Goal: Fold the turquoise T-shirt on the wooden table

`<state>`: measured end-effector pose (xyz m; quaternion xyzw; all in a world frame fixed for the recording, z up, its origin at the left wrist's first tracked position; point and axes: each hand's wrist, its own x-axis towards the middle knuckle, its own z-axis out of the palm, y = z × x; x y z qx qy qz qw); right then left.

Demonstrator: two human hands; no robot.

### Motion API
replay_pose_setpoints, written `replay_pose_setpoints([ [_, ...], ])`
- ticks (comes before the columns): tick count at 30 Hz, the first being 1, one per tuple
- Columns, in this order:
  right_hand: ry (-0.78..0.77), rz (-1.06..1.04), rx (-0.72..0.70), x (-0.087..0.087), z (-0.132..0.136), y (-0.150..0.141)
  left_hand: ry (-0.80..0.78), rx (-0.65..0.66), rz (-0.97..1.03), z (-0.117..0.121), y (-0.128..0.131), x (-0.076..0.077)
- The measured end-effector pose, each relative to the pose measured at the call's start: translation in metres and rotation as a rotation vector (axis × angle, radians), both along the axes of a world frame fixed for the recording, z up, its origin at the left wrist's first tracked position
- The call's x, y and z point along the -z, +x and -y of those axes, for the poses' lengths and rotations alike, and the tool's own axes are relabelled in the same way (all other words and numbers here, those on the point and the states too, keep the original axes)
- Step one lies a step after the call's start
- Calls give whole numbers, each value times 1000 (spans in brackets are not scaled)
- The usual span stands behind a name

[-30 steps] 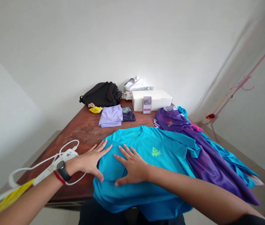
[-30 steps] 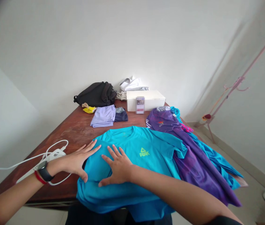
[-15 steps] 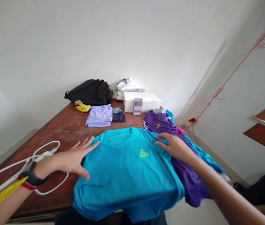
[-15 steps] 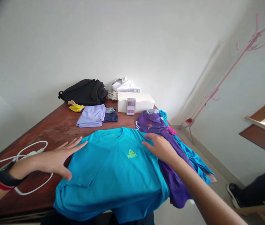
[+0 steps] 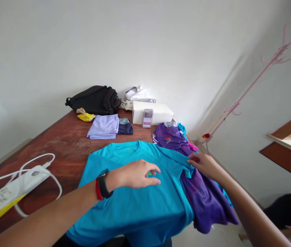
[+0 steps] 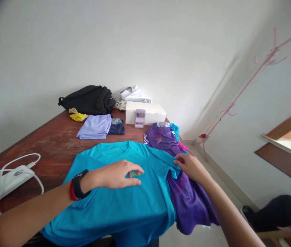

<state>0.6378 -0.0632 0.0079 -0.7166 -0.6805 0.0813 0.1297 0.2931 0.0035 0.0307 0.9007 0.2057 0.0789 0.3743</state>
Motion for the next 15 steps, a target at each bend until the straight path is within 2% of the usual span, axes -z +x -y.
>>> replay_pose_setpoints([
  [4, 40, -117, -35, 0, -7, 3, -304, 10, 36, 1, 38, 9],
  [7, 46, -320, -89, -3, -13, -2, -549, -40, 55, -6, 61, 16],
  [9, 19, -508, -100, -9, -18, -10, -603, -117, 77, -9, 74, 16],
  [12, -56, -772, -73, -20, -28, -23, -572, -249, 114, -9, 88, 13],
  [15, -136, -971, -82, -25, -41, -38, -631, -304, 168, -8, 92, 12],
])
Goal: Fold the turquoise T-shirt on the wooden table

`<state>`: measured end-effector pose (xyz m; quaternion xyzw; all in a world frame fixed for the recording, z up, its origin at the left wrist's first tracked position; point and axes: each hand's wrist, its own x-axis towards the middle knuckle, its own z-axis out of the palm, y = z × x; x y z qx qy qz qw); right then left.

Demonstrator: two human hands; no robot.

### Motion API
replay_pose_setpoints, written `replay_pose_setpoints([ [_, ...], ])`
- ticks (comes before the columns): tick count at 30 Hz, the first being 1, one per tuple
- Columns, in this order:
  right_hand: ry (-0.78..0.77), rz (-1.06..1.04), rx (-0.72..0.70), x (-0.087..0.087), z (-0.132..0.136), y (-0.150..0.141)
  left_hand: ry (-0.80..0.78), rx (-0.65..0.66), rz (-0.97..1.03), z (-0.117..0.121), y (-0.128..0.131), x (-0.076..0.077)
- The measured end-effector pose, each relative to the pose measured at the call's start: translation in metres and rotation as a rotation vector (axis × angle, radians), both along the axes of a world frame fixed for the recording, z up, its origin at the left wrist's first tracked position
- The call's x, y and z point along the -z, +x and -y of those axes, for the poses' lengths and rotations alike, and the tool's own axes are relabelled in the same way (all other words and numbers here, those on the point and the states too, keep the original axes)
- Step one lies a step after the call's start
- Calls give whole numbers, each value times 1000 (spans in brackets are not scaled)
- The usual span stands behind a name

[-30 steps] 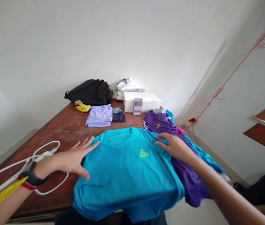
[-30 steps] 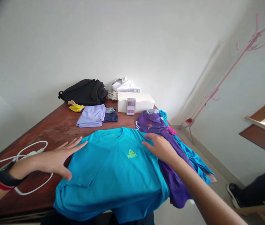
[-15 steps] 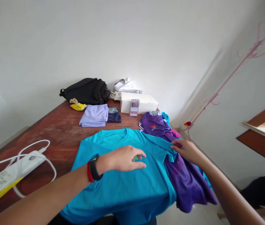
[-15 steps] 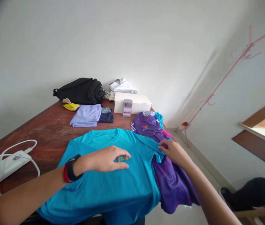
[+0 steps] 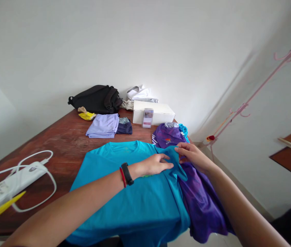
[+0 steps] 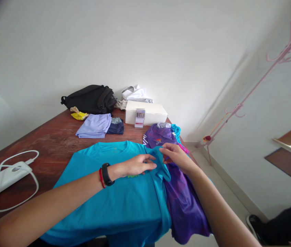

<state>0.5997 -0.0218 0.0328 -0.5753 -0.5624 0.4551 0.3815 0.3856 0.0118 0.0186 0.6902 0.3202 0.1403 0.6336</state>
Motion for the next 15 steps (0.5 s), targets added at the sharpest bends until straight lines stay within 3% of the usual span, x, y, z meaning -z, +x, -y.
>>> replay_pose_setpoints([
  [6, -58, -201, -185, 9, -19, -39, -285, 0, 181, -4, -16, 14],
  [9, -47, -251, -263, 16, -28, -45, -351, -81, 178, -6, -29, 25],
  [13, 92, -389, 15, 36, -49, -23, -400, -272, 90, -7, -44, 37],
  [15, 90, -471, 157, 51, -58, -10, -393, -306, 73, -8, -49, 41],
])
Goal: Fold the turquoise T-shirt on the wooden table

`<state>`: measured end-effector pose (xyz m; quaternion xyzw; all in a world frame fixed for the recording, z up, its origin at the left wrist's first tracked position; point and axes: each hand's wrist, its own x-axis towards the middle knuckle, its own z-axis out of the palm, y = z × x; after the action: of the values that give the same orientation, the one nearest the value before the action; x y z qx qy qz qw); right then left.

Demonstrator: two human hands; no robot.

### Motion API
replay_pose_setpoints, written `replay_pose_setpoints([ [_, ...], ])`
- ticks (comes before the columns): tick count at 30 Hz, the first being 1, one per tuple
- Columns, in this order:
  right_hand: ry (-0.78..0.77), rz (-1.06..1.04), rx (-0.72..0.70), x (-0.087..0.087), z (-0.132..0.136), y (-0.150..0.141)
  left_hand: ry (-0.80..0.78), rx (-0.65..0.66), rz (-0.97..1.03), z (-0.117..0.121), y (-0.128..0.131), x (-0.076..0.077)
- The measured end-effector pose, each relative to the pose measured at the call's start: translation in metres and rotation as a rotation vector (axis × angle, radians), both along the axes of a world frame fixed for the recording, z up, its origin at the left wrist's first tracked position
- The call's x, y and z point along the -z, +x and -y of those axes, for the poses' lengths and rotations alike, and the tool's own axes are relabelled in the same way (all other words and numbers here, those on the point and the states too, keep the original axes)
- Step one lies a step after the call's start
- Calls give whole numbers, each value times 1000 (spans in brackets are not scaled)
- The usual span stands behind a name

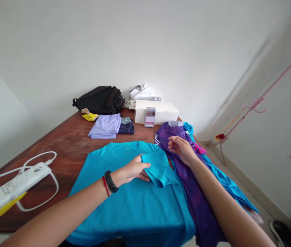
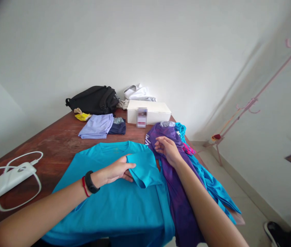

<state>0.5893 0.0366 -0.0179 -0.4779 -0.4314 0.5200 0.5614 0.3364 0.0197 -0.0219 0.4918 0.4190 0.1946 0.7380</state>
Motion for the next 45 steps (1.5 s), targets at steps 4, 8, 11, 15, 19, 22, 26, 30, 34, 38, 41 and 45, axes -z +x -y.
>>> replay_pose_setpoints([
  [4, -77, 7, 19, 20, -6, 9, -6, 5, 20, -3, -7, 4],
  [8, -19, 219, -77, 25, -2, 3, 7, -21, 7, -7, -9, 5],
  [11, 74, 474, -141, 30, -3, 0, 89, -22, -56, -10, -13, 4],
  [15, 279, 834, -93, 37, -6, 0, 218, 158, -119, -13, -22, 2],
  [19, 304, 889, -106, 38, -5, -1, 581, 265, -45, -15, -29, -2],
  [22, 262, 872, -149, 36, -2, -4, 671, 267, 13, -14, -31, -4],
  [26, 258, 823, -191, 28, 4, -8, 643, 253, 39, -12, -32, -4],
  [30, 194, 723, -296, 10, 15, -17, 678, 206, 30, -7, -30, -6],
  [34, 79, 656, -555, -20, 37, -31, 697, 172, 50, 1, -19, -13],
  [38, 56, 675, -480, -45, 57, -44, 752, 206, 31, -1, 1, -23],
  [41, -21, 702, -309, -52, 62, -44, 829, 223, 45, -6, 22, -31],
  [45, -52, 721, -156, -53, 61, -28, 902, 203, 144, -9, 58, -40],
])
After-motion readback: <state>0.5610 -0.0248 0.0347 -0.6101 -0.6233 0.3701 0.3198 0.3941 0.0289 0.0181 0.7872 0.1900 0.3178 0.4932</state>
